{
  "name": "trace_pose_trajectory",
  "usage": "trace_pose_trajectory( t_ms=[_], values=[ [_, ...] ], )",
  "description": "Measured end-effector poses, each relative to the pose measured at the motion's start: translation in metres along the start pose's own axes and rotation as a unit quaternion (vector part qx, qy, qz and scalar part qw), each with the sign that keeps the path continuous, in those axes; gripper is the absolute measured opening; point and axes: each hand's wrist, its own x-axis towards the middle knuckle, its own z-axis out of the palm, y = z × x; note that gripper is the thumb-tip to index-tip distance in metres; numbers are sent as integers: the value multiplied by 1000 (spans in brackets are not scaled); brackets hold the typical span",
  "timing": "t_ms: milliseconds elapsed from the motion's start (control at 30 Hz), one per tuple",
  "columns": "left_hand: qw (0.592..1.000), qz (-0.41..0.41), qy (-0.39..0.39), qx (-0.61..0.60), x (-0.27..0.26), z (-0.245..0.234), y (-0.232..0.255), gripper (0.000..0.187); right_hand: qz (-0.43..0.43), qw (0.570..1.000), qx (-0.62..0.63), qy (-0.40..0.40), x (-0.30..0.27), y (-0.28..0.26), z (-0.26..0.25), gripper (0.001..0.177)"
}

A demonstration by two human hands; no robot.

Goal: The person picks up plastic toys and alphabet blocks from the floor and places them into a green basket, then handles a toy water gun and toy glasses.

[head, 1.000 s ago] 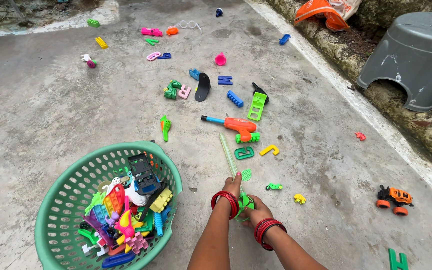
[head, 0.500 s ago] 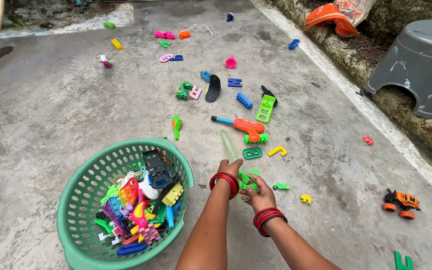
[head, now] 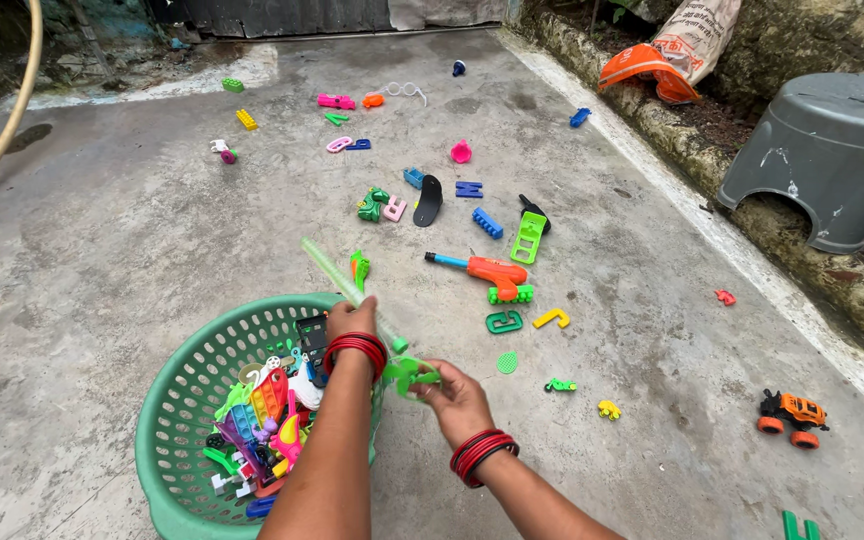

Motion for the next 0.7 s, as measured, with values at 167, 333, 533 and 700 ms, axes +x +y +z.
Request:
trace_pose_trajectory(
  t_ms=[167, 333, 533, 700],
  values=[
    [968, -120, 190, 107, -20, -78, -1, 55, 126, 984, -30, -120, -36, -15, 51, 43],
    [947, -43, 256, 186, -48, -87, 21, 69, 151, 975, -138, -90, -44, -19, 33, 38],
    [963, 151, 173, 143, -58, -6, 35, 61, 221, 959, -173, 34, -48, 14, -58, 33],
    [985, 163, -26, 54, -75, 96, -1, 53, 258, 941, -185, 117, -52, 31, -141, 35]
  ],
)
